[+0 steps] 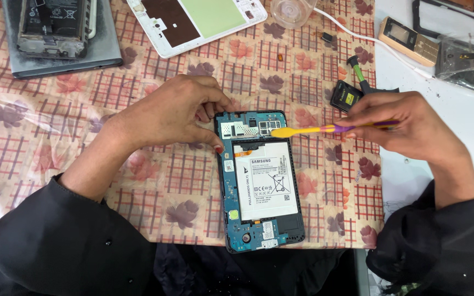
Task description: The person uses a screwdriver to remove screws from a disassembled smartphone. They then use a toothbrush to clean the internal components and battery area. The person repositions the motherboard and continues to clean and adjust internal parts.
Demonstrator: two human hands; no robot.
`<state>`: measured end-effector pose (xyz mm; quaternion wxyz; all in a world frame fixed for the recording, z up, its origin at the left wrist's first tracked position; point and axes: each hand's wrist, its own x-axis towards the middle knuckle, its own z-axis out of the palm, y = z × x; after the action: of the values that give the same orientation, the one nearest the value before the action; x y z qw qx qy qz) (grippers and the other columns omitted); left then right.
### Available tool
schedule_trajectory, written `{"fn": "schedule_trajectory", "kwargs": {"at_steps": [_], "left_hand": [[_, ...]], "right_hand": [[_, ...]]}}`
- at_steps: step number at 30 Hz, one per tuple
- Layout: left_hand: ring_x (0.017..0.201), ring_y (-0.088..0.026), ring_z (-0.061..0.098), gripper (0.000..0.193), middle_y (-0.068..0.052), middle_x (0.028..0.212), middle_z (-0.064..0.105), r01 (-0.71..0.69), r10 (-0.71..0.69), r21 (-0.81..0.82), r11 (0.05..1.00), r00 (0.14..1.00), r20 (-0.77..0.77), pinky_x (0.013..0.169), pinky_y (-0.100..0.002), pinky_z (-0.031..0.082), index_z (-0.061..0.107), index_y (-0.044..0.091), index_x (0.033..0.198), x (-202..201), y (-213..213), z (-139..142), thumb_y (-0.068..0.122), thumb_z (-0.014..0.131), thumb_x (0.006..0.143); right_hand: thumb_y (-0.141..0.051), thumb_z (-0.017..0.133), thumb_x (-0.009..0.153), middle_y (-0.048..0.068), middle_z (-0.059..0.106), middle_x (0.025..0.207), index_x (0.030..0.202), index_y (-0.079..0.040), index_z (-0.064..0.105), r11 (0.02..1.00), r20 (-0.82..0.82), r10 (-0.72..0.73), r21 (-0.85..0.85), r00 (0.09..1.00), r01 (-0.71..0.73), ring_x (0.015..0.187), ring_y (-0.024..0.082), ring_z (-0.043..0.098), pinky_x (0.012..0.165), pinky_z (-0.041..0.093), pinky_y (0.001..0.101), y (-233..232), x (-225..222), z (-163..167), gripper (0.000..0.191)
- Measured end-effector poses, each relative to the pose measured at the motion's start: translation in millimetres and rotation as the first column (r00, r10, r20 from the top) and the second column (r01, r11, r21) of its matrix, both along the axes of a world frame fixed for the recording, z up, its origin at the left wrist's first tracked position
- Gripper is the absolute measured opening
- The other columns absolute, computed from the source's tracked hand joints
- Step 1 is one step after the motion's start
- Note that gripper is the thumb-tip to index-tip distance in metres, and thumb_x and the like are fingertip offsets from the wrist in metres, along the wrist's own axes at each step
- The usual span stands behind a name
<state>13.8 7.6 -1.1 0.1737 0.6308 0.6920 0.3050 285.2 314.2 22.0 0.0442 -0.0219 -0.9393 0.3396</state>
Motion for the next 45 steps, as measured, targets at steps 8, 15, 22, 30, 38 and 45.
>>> {"fn": "schedule_trajectory", "kwargs": {"at_steps": [8, 15, 22, 30, 38, 45], "left_hand": [[0.085, -0.017, 0.072, 0.063, -0.005, 0.099, 0.073, 0.003, -0.003, 0.014, 1.000, 1.000, 0.004, 0.075, -0.030, 0.062, 0.076, 0.007, 0.114, -0.5, 0.4, -0.3, 0.027, 0.095, 0.057], [0.084, -0.017, 0.072, 0.063, -0.005, 0.098, 0.072, -0.009, 0.009, -0.006, 1.000, 1.000, 0.007, 0.075, -0.030, 0.062, 0.076, 0.007, 0.114, -0.5, -0.8, 1.1, 0.026, 0.095, 0.057], [0.085, -0.017, 0.072, 0.062, -0.005, 0.099, 0.072, -0.008, 0.008, 0.003, 1.000, 1.000, 0.009, 0.076, -0.030, 0.062, 0.075, 0.007, 0.113, -0.2, -1.3, 0.3, 0.027, 0.096, 0.058], [0.085, -0.015, 0.071, 0.062, -0.004, 0.100, 0.071, -0.008, 0.008, 0.005, 1.000, 1.000, 0.014, 0.076, -0.030, 0.062, 0.075, 0.007, 0.114, -1.2, -1.5, -0.7, 0.025, 0.096, 0.059], [0.085, -0.018, 0.072, 0.062, -0.006, 0.099, 0.072, -0.004, 0.005, 0.024, 1.000, 1.000, -0.008, 0.076, -0.031, 0.062, 0.076, 0.006, 0.113, 0.2, -1.2, 0.3, 0.026, 0.096, 0.058], [0.086, -0.017, 0.072, 0.062, -0.006, 0.102, 0.072, -0.003, 0.003, 0.008, 1.000, 1.000, 0.006, 0.077, -0.030, 0.062, 0.074, 0.006, 0.114, 0.2, -1.4, 0.9, 0.026, 0.095, 0.059]], "right_hand": [[0.008, 0.076, 0.078, 0.007, 0.077, 0.101, 0.105, -0.010, 0.079, 1.000, -0.014, 0.020, -0.016, 1.000, -0.020, 0.081, 0.016, 0.076, 0.069, 0.065, 0.0262, 3.5, -1.5, -3.0, 0.033], [0.007, 0.077, 0.077, 0.006, 0.077, 0.098, 0.104, -0.010, 0.080, 0.999, 0.002, 0.016, 0.035, 1.000, -0.016, 0.080, 0.016, 0.075, 0.071, 0.065, 0.0276, 3.6, -0.2, 0.9, 0.032], [0.007, 0.078, 0.077, 0.006, 0.077, 0.100, 0.103, -0.011, 0.080, 0.995, -0.013, 0.045, 0.086, 0.999, -0.044, 0.084, 0.016, 0.077, 0.076, 0.067, 0.0269, 4.4, -0.8, 3.6, 0.032], [0.008, 0.077, 0.077, 0.007, 0.077, 0.101, 0.104, -0.010, 0.080, 0.995, -0.025, 0.031, 0.092, 0.999, -0.028, 0.087, 0.017, 0.077, 0.078, 0.066, 0.0275, 6.5, 2.2, 1.8, 0.032], [0.010, 0.074, 0.076, 0.006, 0.077, 0.099, 0.104, -0.010, 0.080, 0.997, 0.019, -0.061, 0.051, 0.998, 0.060, 0.074, 0.013, 0.074, 0.061, 0.062, 0.0237, -2.5, 1.6, 1.4, 0.035], [0.009, 0.076, 0.077, 0.006, 0.076, 0.098, 0.107, -0.011, 0.080, 0.999, -0.007, -0.030, 0.020, 1.000, 0.030, 0.073, 0.013, 0.071, 0.059, 0.059, 0.0237, -4.1, -0.4, 0.5, 0.036]]}}
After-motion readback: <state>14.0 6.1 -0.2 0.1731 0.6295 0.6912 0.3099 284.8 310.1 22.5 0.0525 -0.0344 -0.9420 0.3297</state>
